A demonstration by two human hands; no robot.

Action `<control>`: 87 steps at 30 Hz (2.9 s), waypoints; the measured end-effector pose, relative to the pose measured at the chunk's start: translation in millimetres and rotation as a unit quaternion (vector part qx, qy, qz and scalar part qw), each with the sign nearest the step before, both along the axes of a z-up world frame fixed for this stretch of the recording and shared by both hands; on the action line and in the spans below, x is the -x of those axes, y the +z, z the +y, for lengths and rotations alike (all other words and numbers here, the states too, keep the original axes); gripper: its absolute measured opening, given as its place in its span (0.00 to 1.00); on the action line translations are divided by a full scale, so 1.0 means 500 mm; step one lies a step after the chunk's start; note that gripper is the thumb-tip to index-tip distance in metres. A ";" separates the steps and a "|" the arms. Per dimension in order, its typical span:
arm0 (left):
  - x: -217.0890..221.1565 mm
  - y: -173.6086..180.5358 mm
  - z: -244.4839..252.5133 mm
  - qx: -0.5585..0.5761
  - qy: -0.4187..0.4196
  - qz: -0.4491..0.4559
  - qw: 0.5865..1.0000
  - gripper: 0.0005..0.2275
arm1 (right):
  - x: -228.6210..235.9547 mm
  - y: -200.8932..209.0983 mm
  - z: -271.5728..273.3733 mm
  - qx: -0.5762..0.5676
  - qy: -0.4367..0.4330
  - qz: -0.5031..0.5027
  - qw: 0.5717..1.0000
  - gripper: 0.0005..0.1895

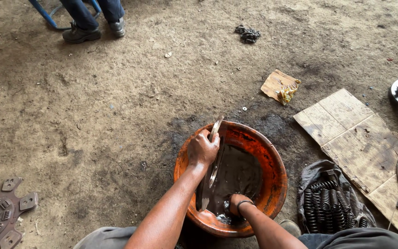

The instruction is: The person sits on the ground and washes metal springs and a circular metal plate in a basin of dark liquid. They scrub the springs by hand and then scrub both sides of the metal plate using a wire brush, rinsing them in the basin.

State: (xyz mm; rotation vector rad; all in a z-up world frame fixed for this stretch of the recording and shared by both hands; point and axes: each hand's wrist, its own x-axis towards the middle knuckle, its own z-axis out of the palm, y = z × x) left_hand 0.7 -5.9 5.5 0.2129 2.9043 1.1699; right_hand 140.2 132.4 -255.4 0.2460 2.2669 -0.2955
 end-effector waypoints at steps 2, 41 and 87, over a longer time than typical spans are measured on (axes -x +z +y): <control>-0.010 -0.007 -0.008 -0.003 0.001 0.001 1.000 0.15 | -0.002 0.019 -0.008 -0.046 -0.080 0.043 0.995 0.25; 0.046 -0.052 -0.033 -0.017 -0.001 0.107 0.994 0.16 | -0.055 0.249 -0.171 0.231 0.018 0.475 0.849 0.21; 0.010 -0.027 0.026 -0.030 0.007 0.040 0.999 0.18 | 0.146 0.059 0.036 0.634 -0.299 0.096 0.707 0.10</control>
